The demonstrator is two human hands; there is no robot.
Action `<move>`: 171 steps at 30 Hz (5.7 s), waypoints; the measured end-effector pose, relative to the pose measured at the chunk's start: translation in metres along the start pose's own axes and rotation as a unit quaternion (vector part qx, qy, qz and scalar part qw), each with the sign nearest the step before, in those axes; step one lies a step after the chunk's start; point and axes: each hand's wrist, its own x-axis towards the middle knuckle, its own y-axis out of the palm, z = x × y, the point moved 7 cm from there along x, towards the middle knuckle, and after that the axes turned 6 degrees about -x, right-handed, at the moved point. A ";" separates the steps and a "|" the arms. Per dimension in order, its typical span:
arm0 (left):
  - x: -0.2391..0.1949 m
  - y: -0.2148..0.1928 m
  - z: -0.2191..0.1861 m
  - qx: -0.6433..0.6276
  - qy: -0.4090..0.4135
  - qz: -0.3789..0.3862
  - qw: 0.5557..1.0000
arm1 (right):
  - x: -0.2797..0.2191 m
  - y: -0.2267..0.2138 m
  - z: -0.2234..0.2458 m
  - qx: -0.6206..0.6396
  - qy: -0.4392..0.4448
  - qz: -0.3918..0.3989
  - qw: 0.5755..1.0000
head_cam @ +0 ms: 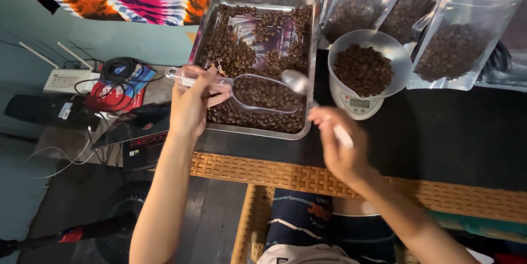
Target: Weighing and bagging roasted coffee beans using a scoop and a digital scale.
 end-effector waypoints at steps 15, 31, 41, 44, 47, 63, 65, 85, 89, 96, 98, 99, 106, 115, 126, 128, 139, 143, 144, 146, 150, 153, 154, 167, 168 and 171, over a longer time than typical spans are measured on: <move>0.019 -0.017 0.008 -0.107 -0.005 -0.025 0.994 | 0.009 -0.086 -0.076 0.220 0.137 -0.153 0.954; 0.047 0.140 0.018 -0.085 -0.006 0.089 0.992 | 0.016 -0.168 -0.206 0.233 0.181 -0.289 0.911; 0.056 0.175 0.035 -0.002 0.061 0.107 0.992 | 0.027 -0.149 -0.166 0.109 0.165 -0.173 0.965; 0.049 0.183 0.028 0.009 0.077 0.117 0.990 | 0.026 -0.150 -0.164 0.116 0.162 -0.185 0.962; 0.051 0.184 0.031 0.013 0.083 0.126 0.988 | 0.028 -0.151 -0.160 0.119 0.158 -0.187 0.962; 0.037 0.176 0.019 0.030 0.145 0.106 0.983 | 0.027 -0.150 -0.146 0.091 0.141 -0.172 0.971; 0.033 0.178 0.014 0.035 0.154 0.105 0.982 | 0.028 -0.151 -0.146 0.091 0.141 -0.171 0.971; 0.016 0.181 -0.002 0.044 0.170 0.098 0.980 | 0.028 -0.148 -0.146 0.080 0.094 -0.152 0.981; 0.012 0.183 -0.002 0.043 0.164 0.102 0.980 | 0.031 -0.146 -0.135 0.062 0.085 -0.146 0.984; 0.006 0.190 0.007 0.065 0.154 0.119 0.979 | 0.033 -0.117 -0.139 0.232 0.133 -0.111 0.957; 0.009 0.191 0.009 0.062 0.153 0.121 0.979 | 0.034 -0.113 -0.137 0.228 0.127 -0.097 0.960; 0.010 0.190 0.011 0.059 0.152 0.124 0.979 | 0.034 -0.109 -0.134 0.224 0.123 -0.083 0.963; 0.013 0.184 0.005 0.032 0.153 0.101 0.982 | 0.037 -0.115 -0.134 0.195 0.127 -0.076 0.970; 0.010 0.178 -0.010 0.030 0.175 0.115 0.977 | 0.035 -0.125 -0.142 0.204 0.147 -0.100 0.963; -0.003 0.186 -0.017 0.138 0.242 0.154 0.948 | 0.029 -0.137 -0.163 0.251 0.189 -0.148 0.938; -0.006 0.187 -0.020 0.148 0.262 0.167 0.939 | 0.029 -0.140 -0.160 0.247 0.186 -0.160 0.937; -0.032 0.223 -0.053 0.268 0.328 0.277 0.863 | 0.027 -0.150 -0.158 0.268 0.225 -0.209 0.913; -0.051 0.236 -0.065 0.329 0.374 0.318 0.807 | 0.026 -0.154 -0.161 0.267 0.225 -0.224 0.910; -0.054 0.236 -0.069 0.351 0.395 0.304 0.793 | 0.026 -0.156 -0.164 0.261 0.235 -0.237 0.906; -0.054 0.234 -0.073 0.332 0.424 0.281 0.794 | 0.027 -0.158 -0.160 0.273 0.221 -0.240 0.905; -0.050 0.216 -0.078 0.239 0.380 0.169 0.878 | 0.022 -0.163 -0.164 0.310 0.208 -0.259 0.891; -0.045 0.196 -0.072 0.189 0.398 0.131 0.888 | 0.018 -0.169 -0.163 0.323 0.205 -0.247 0.890; -0.045 0.192 -0.072 0.189 0.399 0.133 0.887 | 0.013 -0.173 -0.161 0.324 0.205 -0.249 0.890; -0.046 0.152 -0.060 -0.030 0.283 0.147 0.947 | -0.081 -0.214 -0.149 0.217 0.246 -0.163 0.930; -0.048 0.153 -0.058 -0.048 0.280 0.150 0.947 | -0.084 -0.205 -0.151 0.212 0.256 -0.098 0.938; -0.058 0.155 -0.055 -0.057 0.246 0.153 0.955 | -0.077 -0.188 -0.126 0.046 0.325 0.053 0.943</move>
